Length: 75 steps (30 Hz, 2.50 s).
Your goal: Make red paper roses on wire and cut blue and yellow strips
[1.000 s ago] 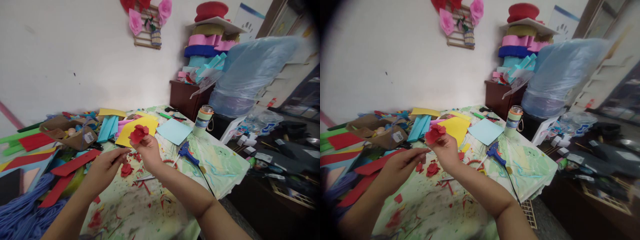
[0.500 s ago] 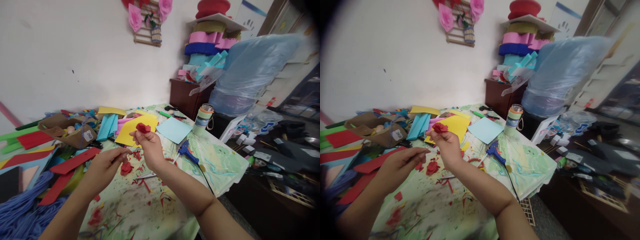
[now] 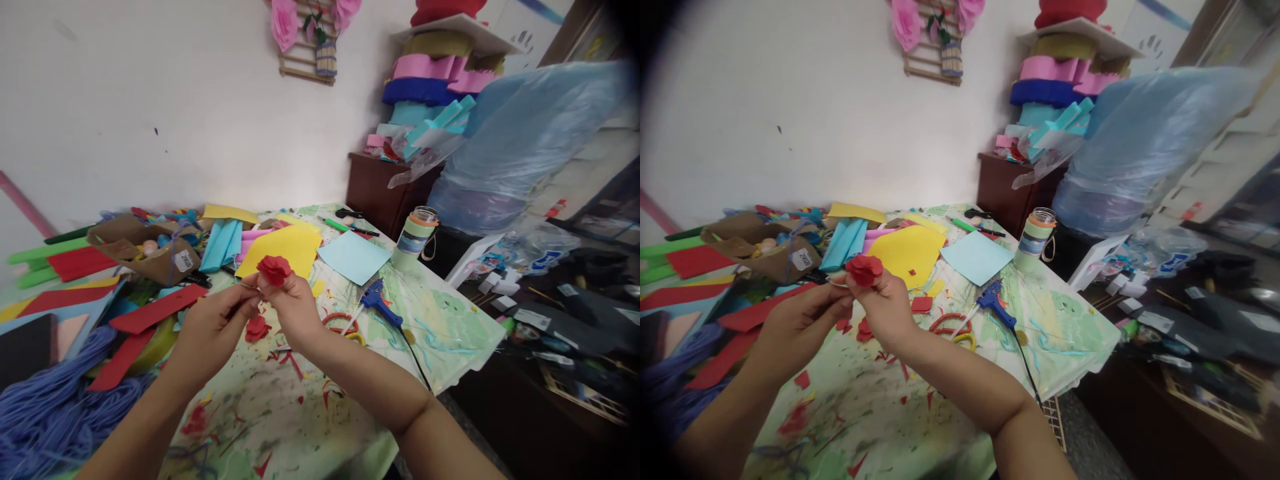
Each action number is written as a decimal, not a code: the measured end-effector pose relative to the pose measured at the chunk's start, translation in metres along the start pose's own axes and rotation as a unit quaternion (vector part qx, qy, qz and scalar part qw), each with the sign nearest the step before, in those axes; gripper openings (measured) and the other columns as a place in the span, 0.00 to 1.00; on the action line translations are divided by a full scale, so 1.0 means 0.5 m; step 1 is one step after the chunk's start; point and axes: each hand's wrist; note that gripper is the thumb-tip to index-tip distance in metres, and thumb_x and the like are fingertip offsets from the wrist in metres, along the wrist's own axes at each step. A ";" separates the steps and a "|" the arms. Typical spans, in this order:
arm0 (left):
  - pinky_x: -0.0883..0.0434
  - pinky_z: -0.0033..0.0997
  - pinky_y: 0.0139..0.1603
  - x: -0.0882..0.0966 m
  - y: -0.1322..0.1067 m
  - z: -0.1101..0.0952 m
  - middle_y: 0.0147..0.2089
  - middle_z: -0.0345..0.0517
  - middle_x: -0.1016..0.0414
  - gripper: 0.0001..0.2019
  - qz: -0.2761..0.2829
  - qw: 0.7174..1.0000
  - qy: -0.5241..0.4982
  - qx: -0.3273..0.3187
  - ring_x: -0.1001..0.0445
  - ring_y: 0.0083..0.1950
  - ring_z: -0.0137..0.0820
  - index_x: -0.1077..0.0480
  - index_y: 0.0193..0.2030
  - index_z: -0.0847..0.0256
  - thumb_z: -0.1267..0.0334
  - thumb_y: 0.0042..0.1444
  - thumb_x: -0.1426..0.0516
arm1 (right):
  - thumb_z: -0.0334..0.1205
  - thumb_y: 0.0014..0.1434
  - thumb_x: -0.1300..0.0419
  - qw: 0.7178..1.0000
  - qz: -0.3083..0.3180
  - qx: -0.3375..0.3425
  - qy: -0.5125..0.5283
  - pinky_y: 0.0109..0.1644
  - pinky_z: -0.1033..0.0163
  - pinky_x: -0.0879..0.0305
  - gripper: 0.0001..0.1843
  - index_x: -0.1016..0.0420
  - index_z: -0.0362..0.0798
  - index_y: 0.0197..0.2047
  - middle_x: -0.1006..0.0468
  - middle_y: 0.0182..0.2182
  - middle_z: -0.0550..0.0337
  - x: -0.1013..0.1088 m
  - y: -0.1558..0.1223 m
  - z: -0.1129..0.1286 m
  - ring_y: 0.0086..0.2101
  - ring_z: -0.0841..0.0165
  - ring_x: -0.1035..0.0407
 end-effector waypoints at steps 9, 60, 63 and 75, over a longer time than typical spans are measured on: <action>0.37 0.30 0.29 0.013 -0.003 0.003 0.26 0.41 0.25 0.16 -0.004 0.999 -0.005 0.036 0.30 0.27 0.33 0.23 0.37 0.54 0.48 0.57 0.47 | 0.61 0.55 0.39 0.996 0.037 -0.060 -0.049 0.37 0.63 0.38 0.23 0.20 0.48 0.31 0.26 0.25 0.62 0.018 0.019 -0.006 0.29 0.70 0.34; 0.53 0.36 0.28 -0.024 -0.012 0.019 0.25 0.47 0.29 0.18 -0.061 0.897 0.425 -0.103 0.32 0.28 0.37 0.32 0.26 0.57 0.60 0.66 0.54 | 0.43 0.60 0.42 0.869 -0.007 0.002 -0.495 0.28 0.65 0.51 0.13 0.33 0.48 0.25 0.29 0.22 0.64 0.048 0.039 -0.041 0.24 0.72 0.39; 0.53 0.35 0.28 -0.020 -0.014 0.015 0.25 0.47 0.29 0.19 -0.060 0.898 0.426 -0.089 0.32 0.28 0.36 0.32 0.26 0.58 0.58 0.67 0.55 | 0.41 0.62 0.44 0.843 0.001 0.035 -0.537 0.29 0.65 0.50 0.13 0.32 0.48 0.27 0.28 0.23 0.63 0.048 0.039 -0.041 0.25 0.71 0.37; 0.48 0.36 0.30 -0.004 -0.008 0.013 0.29 0.48 0.25 0.19 -0.070 0.910 0.402 -0.070 0.28 0.34 0.38 0.26 0.35 0.57 0.55 0.67 0.55 | 0.45 0.66 0.45 0.866 0.021 0.075 -0.494 0.32 0.65 0.46 0.12 0.28 0.49 0.34 0.27 0.26 0.63 0.047 0.028 -0.023 0.28 0.70 0.35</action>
Point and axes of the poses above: each hand's wrist, its own y-axis towards the middle knuckle, its own x-axis out of the back of the hand, z = x × y
